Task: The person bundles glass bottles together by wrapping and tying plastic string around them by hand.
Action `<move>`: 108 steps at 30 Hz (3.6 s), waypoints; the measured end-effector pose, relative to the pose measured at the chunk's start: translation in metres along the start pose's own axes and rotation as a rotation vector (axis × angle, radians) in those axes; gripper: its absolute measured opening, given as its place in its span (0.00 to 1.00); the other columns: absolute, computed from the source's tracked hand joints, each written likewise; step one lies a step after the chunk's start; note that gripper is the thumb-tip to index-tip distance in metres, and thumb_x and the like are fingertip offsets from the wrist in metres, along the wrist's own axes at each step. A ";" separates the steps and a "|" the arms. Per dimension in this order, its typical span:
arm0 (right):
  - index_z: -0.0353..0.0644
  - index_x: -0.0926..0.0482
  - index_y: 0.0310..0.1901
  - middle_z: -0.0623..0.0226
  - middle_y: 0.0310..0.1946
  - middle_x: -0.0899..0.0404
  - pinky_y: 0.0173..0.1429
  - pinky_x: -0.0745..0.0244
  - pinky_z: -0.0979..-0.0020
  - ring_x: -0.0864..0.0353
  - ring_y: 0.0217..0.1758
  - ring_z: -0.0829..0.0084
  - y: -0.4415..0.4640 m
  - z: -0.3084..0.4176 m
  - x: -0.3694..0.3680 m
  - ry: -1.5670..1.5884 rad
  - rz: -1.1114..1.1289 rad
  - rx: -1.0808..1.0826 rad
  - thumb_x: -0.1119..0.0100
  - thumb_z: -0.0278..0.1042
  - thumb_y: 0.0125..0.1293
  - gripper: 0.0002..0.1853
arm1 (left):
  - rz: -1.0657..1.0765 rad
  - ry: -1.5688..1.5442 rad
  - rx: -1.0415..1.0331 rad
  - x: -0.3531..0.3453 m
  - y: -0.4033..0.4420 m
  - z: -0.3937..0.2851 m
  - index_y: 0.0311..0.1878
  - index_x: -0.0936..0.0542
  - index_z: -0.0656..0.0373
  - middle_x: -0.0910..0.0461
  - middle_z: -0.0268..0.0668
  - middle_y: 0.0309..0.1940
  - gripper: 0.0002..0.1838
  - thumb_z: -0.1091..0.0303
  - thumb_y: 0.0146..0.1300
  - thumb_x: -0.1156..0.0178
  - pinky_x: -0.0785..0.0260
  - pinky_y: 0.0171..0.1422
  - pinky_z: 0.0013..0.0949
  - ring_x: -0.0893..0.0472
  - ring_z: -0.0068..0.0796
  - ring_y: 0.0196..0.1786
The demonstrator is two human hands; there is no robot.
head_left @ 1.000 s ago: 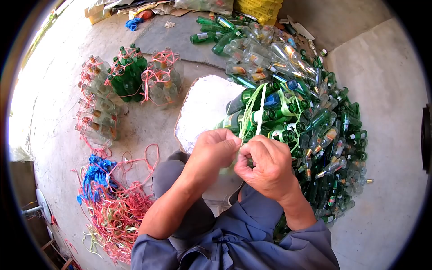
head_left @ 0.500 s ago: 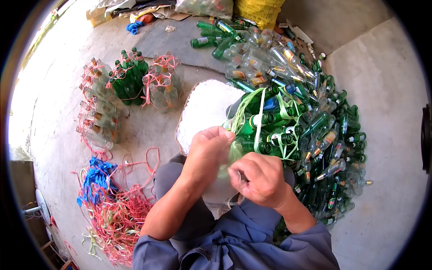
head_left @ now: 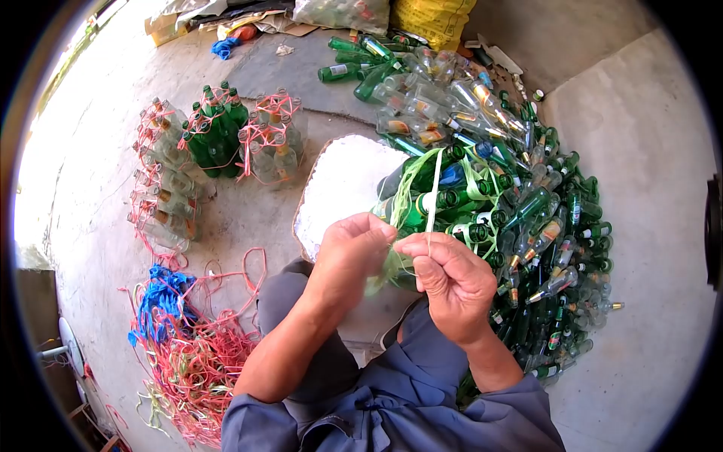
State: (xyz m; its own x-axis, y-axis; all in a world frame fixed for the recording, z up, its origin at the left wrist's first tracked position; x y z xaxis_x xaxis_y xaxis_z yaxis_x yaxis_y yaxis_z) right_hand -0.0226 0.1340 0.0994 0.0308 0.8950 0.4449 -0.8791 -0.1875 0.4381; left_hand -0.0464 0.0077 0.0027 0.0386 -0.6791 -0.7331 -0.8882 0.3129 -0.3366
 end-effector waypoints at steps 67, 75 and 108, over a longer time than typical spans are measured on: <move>0.38 0.19 0.30 0.59 0.22 0.23 0.29 0.32 0.65 0.25 0.23 0.62 -0.051 0.019 -0.044 0.336 0.866 -0.234 0.31 0.31 0.64 0.08 | -0.112 -0.023 -0.163 0.012 0.010 -0.016 0.32 0.23 0.57 0.28 0.23 0.22 0.07 0.72 0.65 0.35 0.50 0.21 0.20 0.39 0.10 0.18; 0.36 0.19 0.43 0.59 0.29 0.20 0.30 0.26 0.64 0.18 0.26 0.61 -0.001 0.016 -0.003 -0.247 -0.003 -0.099 0.32 0.24 0.61 0.09 | -0.059 0.065 -0.135 0.006 0.011 -0.012 0.31 0.23 0.57 0.28 0.23 0.20 0.09 0.69 0.65 0.33 0.50 0.22 0.21 0.38 0.12 0.18; 0.35 0.22 0.31 0.57 0.22 0.26 0.27 0.31 0.62 0.25 0.22 0.56 -0.005 -0.002 -0.014 -0.171 -0.031 -0.057 0.37 0.22 0.64 0.04 | -0.065 0.182 -0.266 -0.001 0.007 -0.015 0.32 0.23 0.58 0.27 0.23 0.24 0.09 0.66 0.69 0.39 0.43 0.32 0.21 0.35 0.12 0.26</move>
State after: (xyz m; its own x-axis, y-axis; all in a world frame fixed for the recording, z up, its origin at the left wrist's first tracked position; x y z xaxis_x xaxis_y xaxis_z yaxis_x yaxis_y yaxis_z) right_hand -0.0195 0.1229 0.0893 0.1342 0.8172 0.5605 -0.9020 -0.1334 0.4105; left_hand -0.0598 0.0006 0.0106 0.0378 -0.8071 -0.5892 -0.9759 0.0971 -0.1955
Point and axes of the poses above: each hand's wrist, its own y-axis towards the middle knuckle, its own x-axis out of the back of the hand, z = x × y, the point moved 5 cm from there along y, towards the middle knuckle
